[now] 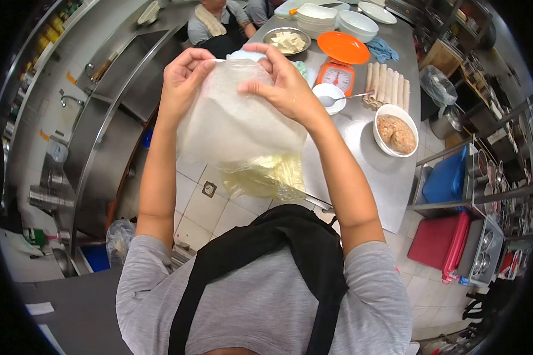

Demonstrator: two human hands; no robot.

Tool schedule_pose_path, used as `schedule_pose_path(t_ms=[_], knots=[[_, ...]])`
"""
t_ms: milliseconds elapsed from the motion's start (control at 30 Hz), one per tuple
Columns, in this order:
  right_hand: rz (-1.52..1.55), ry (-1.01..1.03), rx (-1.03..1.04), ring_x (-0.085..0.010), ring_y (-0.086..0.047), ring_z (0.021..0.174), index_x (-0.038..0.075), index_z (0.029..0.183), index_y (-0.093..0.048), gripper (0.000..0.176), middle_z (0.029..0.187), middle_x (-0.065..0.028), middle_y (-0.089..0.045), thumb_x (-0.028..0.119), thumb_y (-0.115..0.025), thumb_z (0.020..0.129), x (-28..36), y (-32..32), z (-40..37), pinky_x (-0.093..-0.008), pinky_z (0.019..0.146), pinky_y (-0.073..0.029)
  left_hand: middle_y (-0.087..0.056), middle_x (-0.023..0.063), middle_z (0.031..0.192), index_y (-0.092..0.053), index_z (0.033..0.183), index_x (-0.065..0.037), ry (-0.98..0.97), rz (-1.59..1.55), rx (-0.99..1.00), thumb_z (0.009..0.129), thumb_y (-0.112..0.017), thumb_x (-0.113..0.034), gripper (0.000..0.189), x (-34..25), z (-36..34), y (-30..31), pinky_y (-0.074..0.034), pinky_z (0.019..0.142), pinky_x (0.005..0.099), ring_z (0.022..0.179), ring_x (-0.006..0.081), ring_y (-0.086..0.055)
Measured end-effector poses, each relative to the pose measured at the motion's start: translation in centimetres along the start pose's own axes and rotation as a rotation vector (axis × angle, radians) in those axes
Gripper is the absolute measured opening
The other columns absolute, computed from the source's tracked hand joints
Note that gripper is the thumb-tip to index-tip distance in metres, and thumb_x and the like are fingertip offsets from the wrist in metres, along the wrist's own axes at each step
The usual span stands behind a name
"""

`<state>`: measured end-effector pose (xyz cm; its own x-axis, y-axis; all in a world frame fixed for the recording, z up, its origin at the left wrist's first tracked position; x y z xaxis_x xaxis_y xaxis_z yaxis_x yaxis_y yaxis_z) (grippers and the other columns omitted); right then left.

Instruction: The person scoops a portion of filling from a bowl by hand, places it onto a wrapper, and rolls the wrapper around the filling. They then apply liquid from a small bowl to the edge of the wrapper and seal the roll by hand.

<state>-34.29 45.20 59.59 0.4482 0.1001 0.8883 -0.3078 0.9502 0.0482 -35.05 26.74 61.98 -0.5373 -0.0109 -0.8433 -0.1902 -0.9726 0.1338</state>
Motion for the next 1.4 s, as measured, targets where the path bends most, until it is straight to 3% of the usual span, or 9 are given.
schedule_pose_path(t_ms=[167, 367, 567, 767, 867, 1000, 1133, 1200, 1400], knots=[[-0.268, -0.157, -0.075, -0.0091, -0.058, 0.078, 0.001, 0.096, -0.066, 0.029, 0.085, -0.0024, -0.066, 0.013, -0.077, 0.073, 1.3, 7.8, -5.1, -0.0259, 0.073, -0.048, -0.064, 0.0015, 0.080, -0.063, 0.101, 0.003, 0.177, 0.049, 0.383, 0.086, -0.063, -0.004, 0.017, -0.1, 2.0, -6.9, -0.045, 0.062, 0.0181, 0.071, 0.0038, -0.056], [-0.744, 0.045, -0.240, -0.0231, -0.061, 0.080, 0.004, 0.086, -0.067, 0.017, 0.084, -0.0078, -0.064, -0.002, -0.066, 0.071, 5.4, 13.3, -16.3, -0.0296, 0.070, -0.048, -0.070, 0.0130, 0.090, -0.067, 0.095, 0.001, -0.266, 0.282, 0.469, 0.079, -0.056, 0.007, 0.021, 0.8, -3.8, -16.2, -0.054, 0.076, 0.0312, 0.083, 0.0250, -0.068], [-0.897, -0.324, -0.050, -0.0319, -0.061, 0.091, 0.004, 0.089, -0.068, 0.027, 0.090, -0.0142, -0.066, -0.007, -0.052, 0.069, -5.3, 14.0, -29.9, -0.0403, 0.079, -0.049, -0.065, 0.0141, 0.108, -0.066, 0.100, -0.002, -0.022, 0.398, 0.750, 0.078, -0.056, 0.003, 0.025, 11.1, -14.2, -21.4, -0.051, 0.085, 0.0365, 0.098, 0.0299, -0.063], [-0.866, -0.556, -0.733, -0.0297, -0.062, 0.089, 0.003, 0.093, -0.068, 0.021, 0.094, -0.0173, -0.065, 0.005, -0.057, 0.075, -7.1, 19.9, -31.1, -0.0399, 0.078, -0.049, -0.059, 0.0166, 0.119, -0.062, 0.111, -0.003, 0.081, 0.485, 0.604, 0.079, -0.064, -0.010, 0.033, 14.5, -8.9, -22.1, -0.045, 0.094, 0.0384, 0.111, 0.0319, -0.055], [-1.266, -0.714, -0.785, -0.0299, -0.063, 0.081, 0.004, 0.087, -0.068, 0.018, 0.085, -0.0165, -0.065, 0.014, -0.063, 0.073, -11.5, 20.5, -30.1, -0.0405, 0.075, -0.049, -0.049, 0.0169, 0.132, -0.054, 0.123, -0.006, -0.004, 0.720, 0.733, 0.078, -0.069, -0.018, 0.049, 18.3, -10.9, -24.5, -0.037, 0.101, 0.0455, 0.125, 0.0347, -0.044], [-1.056, -0.973, -0.702, -0.0301, -0.062, 0.068, 0.006, 0.087, -0.063, 0.022, 0.068, -0.0096, -0.062, 0.018, -0.066, 0.069, -11.5, 20.3, -30.5, -0.0417, 0.068, -0.049, -0.033, 0.0159, 0.146, -0.044, 0.133, -0.006, 0.002, 0.775, 0.972, 0.076, -0.071, -0.024, 0.066, 19.5, -10.8, -25.6, -0.029, 0.103, 0.0570, 0.134, 0.0395, -0.030], [-0.894, -1.037, -0.708, -0.0278, -0.062, 0.075, 0.008, 0.101, -0.057, 0.034, 0.076, -0.0100, -0.063, 0.017, -0.067, 0.070, -8.8, 19.6, -33.6, -0.0396, 0.067, -0.048, -0.042, 0.0179, 0.139, -0.047, 0.129, -0.002, -0.137, 0.794, 0.872, 0.075, -0.073, -0.024, 0.064, 19.1, -9.8, -25.6, -0.035, 0.102, 0.0497, 0.128, 0.0387, -0.039], [-1.016, -0.918, -0.732, -0.0283, -0.061, 0.080, 0.007, 0.100, -0.057, 0.032, 0.082, -0.0119, -0.063, 0.017, -0.067, 0.071, -7.8, 19.5, -32.8, -0.0391, 0.070, -0.047, -0.053, 0.0194, 0.122, -0.054, 0.120, 0.000, 0.188, 0.619, 0.385, 0.071, -0.076, -0.024, 0.059, 19.7, -8.8, -23.4, -0.042, 0.094, 0.0417, 0.113, 0.0375, -0.050], [-0.971, -0.701, -0.746, -0.0332, -0.056, 0.093, 0.004, 0.095, -0.063, 0.017, 0.097, -0.0158, -0.061, 0.009, -0.061, 0.078, -8.8, 19.8, -31.5, -0.0386, 0.082, -0.045, -0.057, 0.0161, 0.096, -0.060, 0.097, 0.000, 0.307, 0.795, 0.351, 0.070, -0.076, -0.021, 0.038, 19.0, -11.3, -22.8, -0.046, 0.078, 0.0401, 0.088, 0.0305, -0.056]])
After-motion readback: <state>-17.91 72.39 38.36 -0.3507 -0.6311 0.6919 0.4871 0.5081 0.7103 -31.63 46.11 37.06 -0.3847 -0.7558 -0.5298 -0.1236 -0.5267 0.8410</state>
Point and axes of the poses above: each hand's wrist, its own z-axis towards the middle knuckle, its own y-axis out of the back of the hand, x = y × z, the point moved 4 cm from there along z, towards the middle knuckle
